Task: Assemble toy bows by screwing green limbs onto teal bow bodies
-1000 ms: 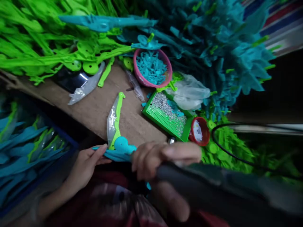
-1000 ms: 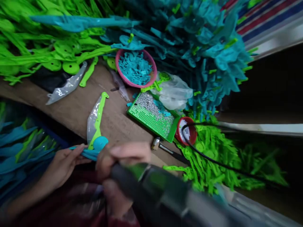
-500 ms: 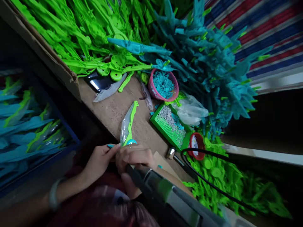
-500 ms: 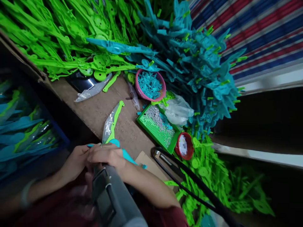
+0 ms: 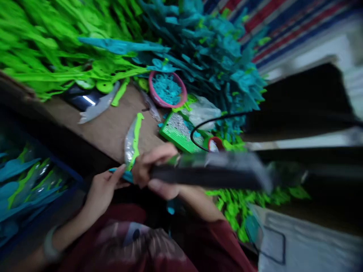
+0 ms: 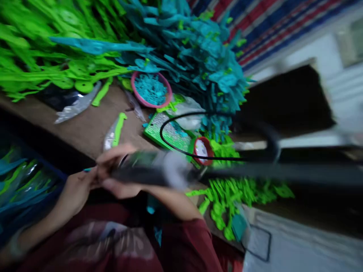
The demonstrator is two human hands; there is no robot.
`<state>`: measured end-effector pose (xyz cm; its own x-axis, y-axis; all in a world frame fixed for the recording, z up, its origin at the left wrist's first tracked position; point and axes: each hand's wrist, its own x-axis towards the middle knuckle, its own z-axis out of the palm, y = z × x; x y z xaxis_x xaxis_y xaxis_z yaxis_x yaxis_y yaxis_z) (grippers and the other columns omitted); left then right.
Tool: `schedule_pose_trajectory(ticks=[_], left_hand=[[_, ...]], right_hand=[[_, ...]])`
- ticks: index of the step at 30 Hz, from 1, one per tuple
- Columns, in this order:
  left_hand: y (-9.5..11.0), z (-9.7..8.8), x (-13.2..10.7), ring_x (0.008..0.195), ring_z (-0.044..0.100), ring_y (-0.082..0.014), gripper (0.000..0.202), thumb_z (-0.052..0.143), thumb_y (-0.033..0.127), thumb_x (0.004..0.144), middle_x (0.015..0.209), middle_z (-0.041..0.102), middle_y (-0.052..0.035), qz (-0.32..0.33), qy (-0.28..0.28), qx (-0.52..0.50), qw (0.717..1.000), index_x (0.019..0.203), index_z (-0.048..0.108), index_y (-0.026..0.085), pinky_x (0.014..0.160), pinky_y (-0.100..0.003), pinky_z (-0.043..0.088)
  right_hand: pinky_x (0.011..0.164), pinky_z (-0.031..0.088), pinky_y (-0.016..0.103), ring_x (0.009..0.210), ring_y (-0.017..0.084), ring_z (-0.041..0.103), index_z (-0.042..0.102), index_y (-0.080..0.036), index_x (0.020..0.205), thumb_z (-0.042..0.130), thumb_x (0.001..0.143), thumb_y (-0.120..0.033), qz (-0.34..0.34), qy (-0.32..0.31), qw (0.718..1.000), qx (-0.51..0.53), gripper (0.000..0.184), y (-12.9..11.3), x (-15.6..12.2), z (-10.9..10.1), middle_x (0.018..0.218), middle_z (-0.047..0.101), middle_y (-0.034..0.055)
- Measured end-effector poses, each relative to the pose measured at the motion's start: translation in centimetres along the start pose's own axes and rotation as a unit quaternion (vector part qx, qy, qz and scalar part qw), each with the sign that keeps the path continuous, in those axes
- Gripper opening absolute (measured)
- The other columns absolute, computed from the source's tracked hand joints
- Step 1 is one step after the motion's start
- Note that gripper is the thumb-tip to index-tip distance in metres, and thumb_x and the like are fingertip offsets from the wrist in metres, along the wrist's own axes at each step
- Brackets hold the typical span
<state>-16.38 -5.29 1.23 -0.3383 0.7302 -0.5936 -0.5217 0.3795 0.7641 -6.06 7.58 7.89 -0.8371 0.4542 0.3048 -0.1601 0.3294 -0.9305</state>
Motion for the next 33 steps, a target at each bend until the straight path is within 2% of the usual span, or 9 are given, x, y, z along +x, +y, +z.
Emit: schedule_pose_trajectory(ticks=[5, 7, 10, 12, 16, 19, 24, 29, 33], left_hand=[[-0.5, -0.2, 0.7, 0.076, 0.07, -0.0217, 0.042, 0.073, 0.058, 0.072, 0.077, 0.072, -0.0031, 0.02, 0.03, -0.051, 0.998, 0.076, 0.067, 0.017, 0.071, -0.038, 0.063], [-1.5, -0.2, -0.4, 0.078, 0.07, -0.0217, 0.041, 0.059, 0.06, 0.084, 0.086, 0.071, -0.0034, 0.058, -0.004, -0.009, 0.998, 0.088, 0.065, 0.019, 0.066, -0.037, 0.062], [-3.8, 0.3, -3.1, 0.069, 0.066, -0.0149, 0.022, 0.058, 0.042, 0.091, 0.083, 0.065, 0.0003, 0.237, -0.032, 0.173, 0.955, 0.089, 0.06, 0.021, 0.061, -0.028, 0.058], [-4.9, 1.7, -4.7, 0.073, 0.066, -0.0139, 0.01, 0.069, 0.027, 0.084, 0.082, 0.065, 0.0005, 0.397, -0.129, 0.291, 0.861, 0.085, 0.062, 0.02, 0.068, -0.026, 0.056], [-5.1, 7.2, -5.1, 0.113, 0.064, -0.0299, 0.032, 0.069, 0.018, 0.085, 0.116, 0.069, -0.0153, 0.664, -0.28, 0.46, 0.519, 0.115, 0.063, 0.013, 0.095, -0.042, 0.052], [-4.7, 10.9, -2.8, 0.132, 0.05, -0.0352, 0.046, 0.061, 0.019, 0.091, 0.137, 0.057, -0.0215, 0.698, -0.27, 0.519, 0.413, 0.134, 0.051, 0.008, 0.105, -0.048, 0.045], [-3.5, 12.3, 1.1, 0.134, 0.047, -0.0319, 0.053, 0.057, 0.019, 0.094, 0.14, 0.054, -0.0194, 0.72, -0.26, 0.519, 0.38, 0.144, 0.041, 0.011, 0.108, -0.046, 0.043], [-4.0, 10.8, -0.4, 0.134, 0.047, -0.0323, 0.047, 0.058, 0.017, 0.093, 0.135, 0.059, -0.0213, 0.725, -0.21, 0.534, 0.38, 0.137, 0.048, 0.005, 0.107, -0.046, 0.046], [-5.4, 10.6, -1.4, 0.134, 0.046, -0.0345, 0.043, 0.058, 0.021, 0.092, 0.135, 0.058, -0.0229, 0.729, -0.152, 0.56, 0.364, 0.13, 0.053, -0.001, 0.106, -0.045, 0.049]], right_hand=[[0.043, 0.043, 0.022, 0.041, 0.009, 0.043, 0.048, -0.029, 0.101, 0.058, 0.083, -0.043, -0.089, 0.365, 0.925, -0.046, 0.024, -4.0, -1.0, -9.2, 0.055, 0.037, -0.0098], [0.05, 0.046, 0.025, 0.045, 0.01, 0.046, 0.05, -0.027, 0.102, 0.056, 0.084, -0.05, -0.051, 0.431, 0.893, -0.117, 0.03, -3.1, -3.5, -12.6, 0.058, 0.039, -0.0086], [0.067, 0.05, 0.031, 0.065, 0.014, 0.057, 0.048, -0.024, 0.113, 0.052, 0.084, -0.058, 0.058, 0.435, 0.873, -0.214, 0.045, -1.2, -8.5, -16.2, 0.077, 0.055, -0.0021], [0.079, 0.05, 0.035, 0.088, 0.018, 0.059, 0.046, -0.021, 0.119, 0.052, 0.085, -0.052, 0.135, 0.374, 0.861, -0.318, 0.046, -1.1, -12.4, -17.6, 0.1, 0.06, 0.0055], [0.089, 0.043, 0.042, 0.11, 0.03, 0.05, 0.055, -0.008, 0.113, 0.053, 0.085, -0.026, 0.314, 0.141, 0.721, -0.602, 0.034, -2.8, -19.4, -18.1, 0.117, 0.056, 0.02], [0.087, 0.038, 0.044, 0.113, 0.036, 0.046, 0.06, -0.004, 0.106, 0.049, 0.086, -0.017, 0.368, 0.016, 0.645, -0.669, 0.026, -3.3, -22.3, -18.0, 0.114, 0.057, 0.0242], [0.089, 0.038, 0.041, 0.107, 0.03, 0.052, 0.06, -0.005, 0.109, 0.038, 0.092, -0.011, 0.322, -0.035, 0.663, -0.675, 0.029, -3.0, -23.4, -19.1, 0.115, 0.06, 0.0205], [0.072, 0.047, 0.038, 0.085, 0.026, 0.061, 0.055, -0.005, 0.126, 0.035, 0.093, -0.012, 0.239, -0.063, 0.692, -0.678, 0.038, -6.1, -24.2, -17.1, 0.099, 0.065, 0.0186], [0.08, 0.055, 0.031, 0.096, 0.018, 0.067, 0.03, -0.025, 0.15, 0.037, 0.098, -0.018, 0.187, 0.045, 0.865, -0.464, 0.052, -8.9, -21.3, -13.5, 0.125, 0.063, 0.0104]])
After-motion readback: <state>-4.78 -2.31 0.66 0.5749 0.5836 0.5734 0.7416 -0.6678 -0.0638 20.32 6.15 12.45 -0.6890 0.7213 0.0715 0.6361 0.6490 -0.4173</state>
